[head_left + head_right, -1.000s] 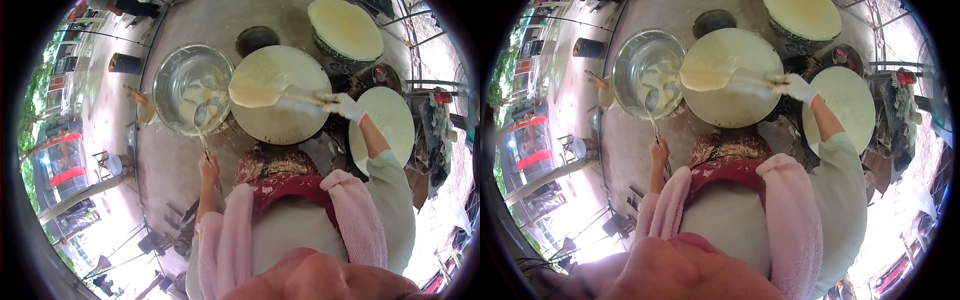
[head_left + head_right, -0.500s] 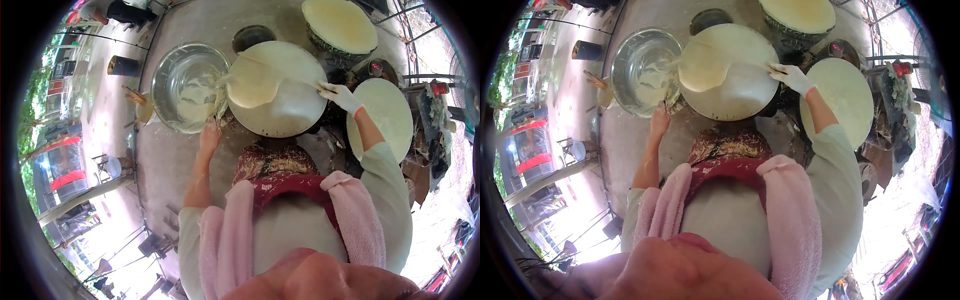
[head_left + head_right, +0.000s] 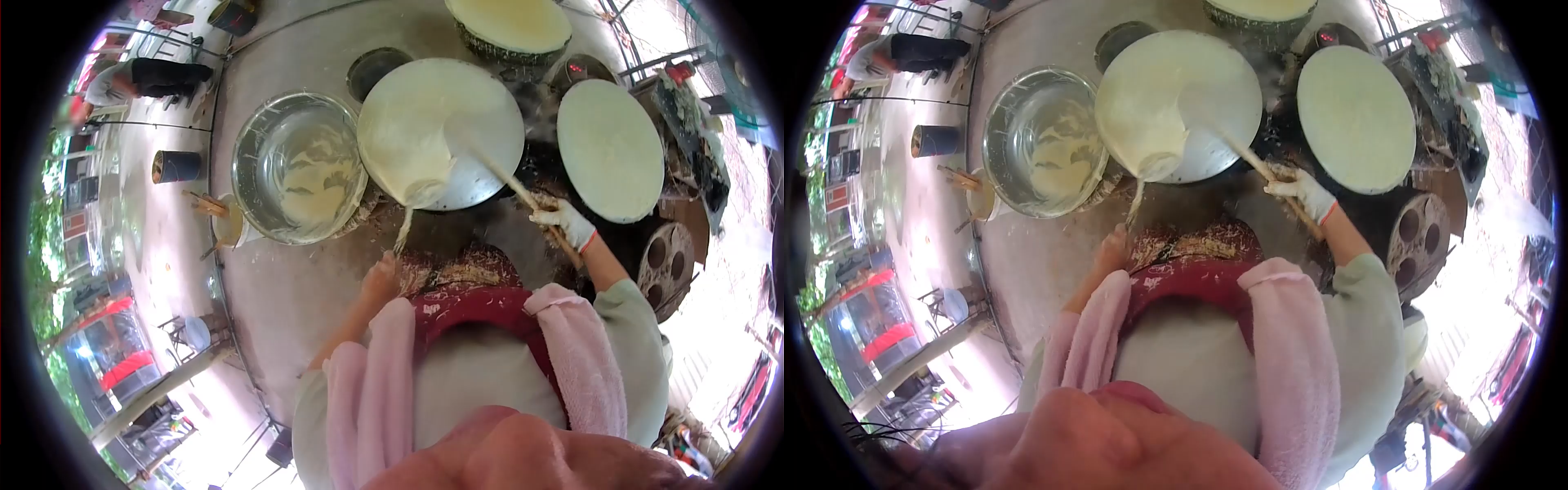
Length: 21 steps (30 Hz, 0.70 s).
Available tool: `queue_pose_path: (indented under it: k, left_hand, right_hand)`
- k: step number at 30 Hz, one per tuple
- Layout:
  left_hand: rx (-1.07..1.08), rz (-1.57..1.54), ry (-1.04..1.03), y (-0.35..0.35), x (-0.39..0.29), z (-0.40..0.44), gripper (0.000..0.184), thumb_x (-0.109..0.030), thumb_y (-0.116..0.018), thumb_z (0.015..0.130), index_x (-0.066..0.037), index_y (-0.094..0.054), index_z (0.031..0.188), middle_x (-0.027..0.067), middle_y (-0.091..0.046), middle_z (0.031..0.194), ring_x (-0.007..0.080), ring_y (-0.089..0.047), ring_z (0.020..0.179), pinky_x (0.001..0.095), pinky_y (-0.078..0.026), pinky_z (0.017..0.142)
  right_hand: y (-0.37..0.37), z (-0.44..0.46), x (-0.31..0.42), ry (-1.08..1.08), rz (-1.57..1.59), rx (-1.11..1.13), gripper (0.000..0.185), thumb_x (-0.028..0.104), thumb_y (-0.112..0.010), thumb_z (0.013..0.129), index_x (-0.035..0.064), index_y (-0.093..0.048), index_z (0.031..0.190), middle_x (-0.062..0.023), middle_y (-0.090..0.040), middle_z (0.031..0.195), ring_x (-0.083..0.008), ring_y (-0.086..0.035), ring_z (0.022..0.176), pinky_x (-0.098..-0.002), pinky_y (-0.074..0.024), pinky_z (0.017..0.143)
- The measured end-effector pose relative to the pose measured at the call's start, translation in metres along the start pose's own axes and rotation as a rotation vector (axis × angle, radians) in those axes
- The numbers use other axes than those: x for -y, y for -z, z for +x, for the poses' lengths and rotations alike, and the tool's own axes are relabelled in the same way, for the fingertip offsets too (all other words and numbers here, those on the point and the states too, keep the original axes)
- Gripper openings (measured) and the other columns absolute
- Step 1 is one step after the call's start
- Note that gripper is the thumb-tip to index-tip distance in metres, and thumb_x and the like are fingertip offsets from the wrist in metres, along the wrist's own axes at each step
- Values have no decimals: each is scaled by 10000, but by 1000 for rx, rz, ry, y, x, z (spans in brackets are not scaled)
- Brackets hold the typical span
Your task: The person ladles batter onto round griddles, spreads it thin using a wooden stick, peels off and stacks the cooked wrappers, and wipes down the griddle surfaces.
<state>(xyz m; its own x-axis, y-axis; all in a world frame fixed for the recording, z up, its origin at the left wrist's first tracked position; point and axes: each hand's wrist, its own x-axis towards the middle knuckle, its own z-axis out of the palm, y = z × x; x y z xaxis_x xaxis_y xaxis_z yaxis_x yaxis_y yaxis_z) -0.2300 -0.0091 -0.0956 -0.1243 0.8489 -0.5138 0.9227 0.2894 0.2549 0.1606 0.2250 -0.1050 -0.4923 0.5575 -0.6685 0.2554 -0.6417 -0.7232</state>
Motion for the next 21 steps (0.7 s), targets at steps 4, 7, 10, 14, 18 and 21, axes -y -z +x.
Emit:
queue_pose_path:
  k: [4, 7, 10, 14, 18, 21]
  left_hand:
    - [-674, -40, -619, 49, 41, 6, 257, -165, -497, 979, 19, -598, 1128, 216, -650, 798, 299, -662, 697, 364, -507, 579]
    - [-599, -716, -281, 95, 57, -10, 240, -191, -528, 976, 7, -624, 1071, 170, -631, 765, 264, -626, 654, 319, -468, 570]
    - [-616, -982, -108, 97, 125, -16, 239, -218, -542, 981, -5, -634, 1038, 99, -596, 735, 196, -573, 612, 284, -438, 541]
    - [-483, -973, 115, 102, 167, -44, 219, -237, -541, 989, -35, -601, 1049, 26, -559, 775, 104, -522, 608, 252, -417, 510]
    - [-396, -1294, 244, 81, 182, -80, 177, -211, -549, 977, -60, -553, 1069, -4, -539, 779, 83, -497, 585, 225, -401, 478]
    - [-886, -421, -171, 46, 205, -78, 161, -176, -540, 970, -52, -544, 1073, -8, -511, 709, 77, -476, 541, 212, -389, 445]
  right_hand:
    - [-122, -20, -16, -108, 370, 31, 283, 318, -661, 926, 99, -617, 1101, 43, -503, 634, -60, -426, 425, -223, -352, 376]
    - [-227, 17, -12, 33, 555, -13, 282, 390, -624, 943, 118, -602, 1012, 38, -498, 621, -64, -403, 409, -230, -307, 359]
    - [-326, 57, 6, 17, 402, -186, 291, 365, -601, 948, 90, -632, 1036, 3, -533, 647, -109, -482, 465, -272, -388, 417]
    - [-356, 121, -47, 120, -200, -615, 467, 425, -543, 936, 54, -598, 1215, -202, -686, 980, -374, -642, 984, -411, -481, 895]
    - [-316, 87, -63, 100, -392, -909, 423, 418, -568, 935, 72, -628, 1171, -200, -691, 990, -371, -657, 955, -410, -498, 832]
    - [-278, 66, -48, 12, -43, -807, 386, 402, -562, 942, 28, -624, 1019, -96, -632, 723, -171, -614, 590, -338, -477, 522]
